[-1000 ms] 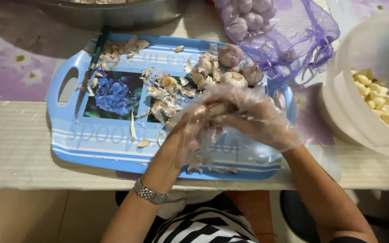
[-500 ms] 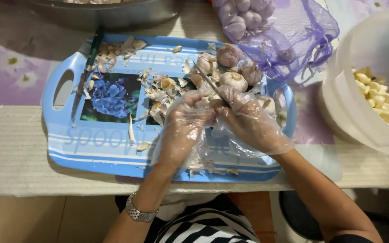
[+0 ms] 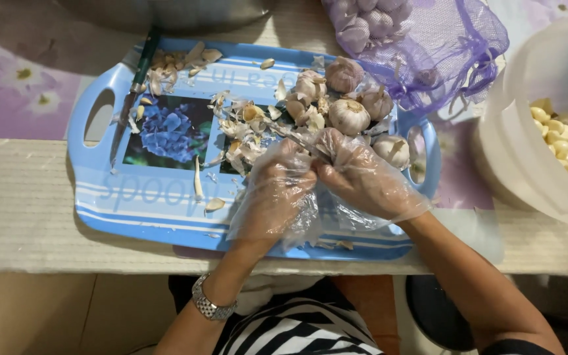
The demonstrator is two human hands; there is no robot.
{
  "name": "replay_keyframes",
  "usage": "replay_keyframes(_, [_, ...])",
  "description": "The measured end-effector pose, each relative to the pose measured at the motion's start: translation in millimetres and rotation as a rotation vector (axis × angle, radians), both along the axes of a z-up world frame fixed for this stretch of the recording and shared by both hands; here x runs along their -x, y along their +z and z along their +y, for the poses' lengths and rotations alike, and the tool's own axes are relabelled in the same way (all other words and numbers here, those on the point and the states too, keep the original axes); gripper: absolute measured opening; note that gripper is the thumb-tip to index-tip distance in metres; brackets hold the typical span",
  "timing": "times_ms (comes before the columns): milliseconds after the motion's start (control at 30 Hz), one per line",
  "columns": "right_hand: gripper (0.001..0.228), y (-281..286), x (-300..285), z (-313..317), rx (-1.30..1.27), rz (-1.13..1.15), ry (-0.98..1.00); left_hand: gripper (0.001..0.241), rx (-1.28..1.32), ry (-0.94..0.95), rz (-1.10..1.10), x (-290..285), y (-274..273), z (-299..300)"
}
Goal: Peeling the skin off garlic cloves and trimming the ends with a knife.
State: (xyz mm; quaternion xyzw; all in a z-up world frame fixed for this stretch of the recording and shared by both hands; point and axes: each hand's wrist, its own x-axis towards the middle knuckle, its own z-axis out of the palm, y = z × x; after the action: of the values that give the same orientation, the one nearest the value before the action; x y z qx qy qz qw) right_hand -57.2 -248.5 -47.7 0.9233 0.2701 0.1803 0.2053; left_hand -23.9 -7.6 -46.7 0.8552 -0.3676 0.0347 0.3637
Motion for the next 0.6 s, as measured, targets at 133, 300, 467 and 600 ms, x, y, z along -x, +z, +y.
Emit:
replay_keyframes(133, [0.023, 15, -7, 8, -0.238, 0.21, -0.003, 0.047, 0.107, 0.123, 0.26, 3, 4, -2])
replay_keyframes(300, [0.028, 53, -9, 11, -1.149, 0.66, -0.325, 0.029, 0.851, -0.168, 0.881, -6, 43, 0])
replay_keyframes(467, [0.053, 84, -10, 17, -0.945, 0.845, -0.443, 0.074, 1.231, -0.618, 1.044, -21, 14, -1])
replay_keyframes(600, [0.05, 99, -2, 16, -0.998, 0.864, -0.424, 0.044, 0.869, -0.089, 1.0, -3, 74, 1])
